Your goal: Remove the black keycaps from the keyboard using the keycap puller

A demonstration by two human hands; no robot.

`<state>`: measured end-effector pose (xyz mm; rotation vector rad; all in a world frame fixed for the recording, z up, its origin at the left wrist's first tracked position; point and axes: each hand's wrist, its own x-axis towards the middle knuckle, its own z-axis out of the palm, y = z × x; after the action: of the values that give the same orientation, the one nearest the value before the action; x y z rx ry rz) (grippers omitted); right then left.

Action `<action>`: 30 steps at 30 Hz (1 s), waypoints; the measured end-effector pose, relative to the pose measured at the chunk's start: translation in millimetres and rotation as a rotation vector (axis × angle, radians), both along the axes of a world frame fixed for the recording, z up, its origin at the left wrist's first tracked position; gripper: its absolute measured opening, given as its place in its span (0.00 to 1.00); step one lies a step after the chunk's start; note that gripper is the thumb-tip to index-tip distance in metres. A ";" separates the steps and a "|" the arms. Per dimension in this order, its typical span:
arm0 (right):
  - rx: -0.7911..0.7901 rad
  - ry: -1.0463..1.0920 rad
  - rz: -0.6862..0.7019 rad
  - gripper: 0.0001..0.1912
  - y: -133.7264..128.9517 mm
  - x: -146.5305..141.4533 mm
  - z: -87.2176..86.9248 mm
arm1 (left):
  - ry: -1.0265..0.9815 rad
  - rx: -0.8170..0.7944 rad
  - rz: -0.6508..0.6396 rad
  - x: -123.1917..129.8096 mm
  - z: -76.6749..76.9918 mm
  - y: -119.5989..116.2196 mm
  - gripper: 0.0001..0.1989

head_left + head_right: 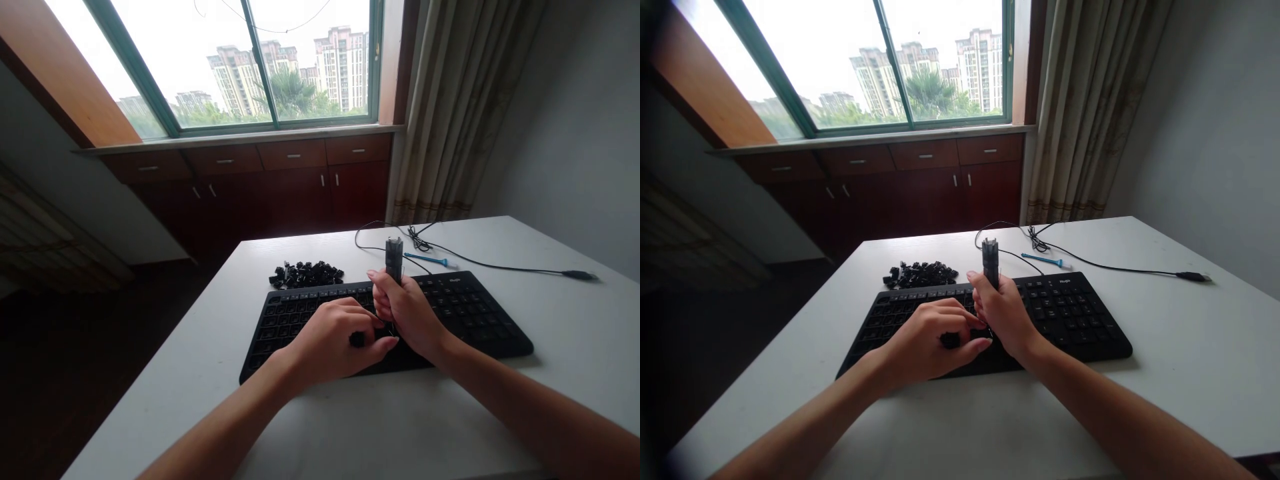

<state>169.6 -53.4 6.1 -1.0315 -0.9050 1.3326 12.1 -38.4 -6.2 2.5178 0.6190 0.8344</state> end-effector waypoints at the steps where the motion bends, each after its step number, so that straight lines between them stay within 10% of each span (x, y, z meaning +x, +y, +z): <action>1: 0.001 0.000 0.002 0.22 -0.2 -0.4 -0.3 | -0.001 0.000 0.001 0.1 0.1 -0.1 0.18; 30: 0.075 0.069 0.036 0.25 4.0 -2.2 -13.4 | -0.097 -0.106 0.044 4.0 -0.1 -0.9 0.19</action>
<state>167.4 -49.4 -7.3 -0.9104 -0.9186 1.3465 16.0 -39.3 -6.3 2.3620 0.6702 0.9090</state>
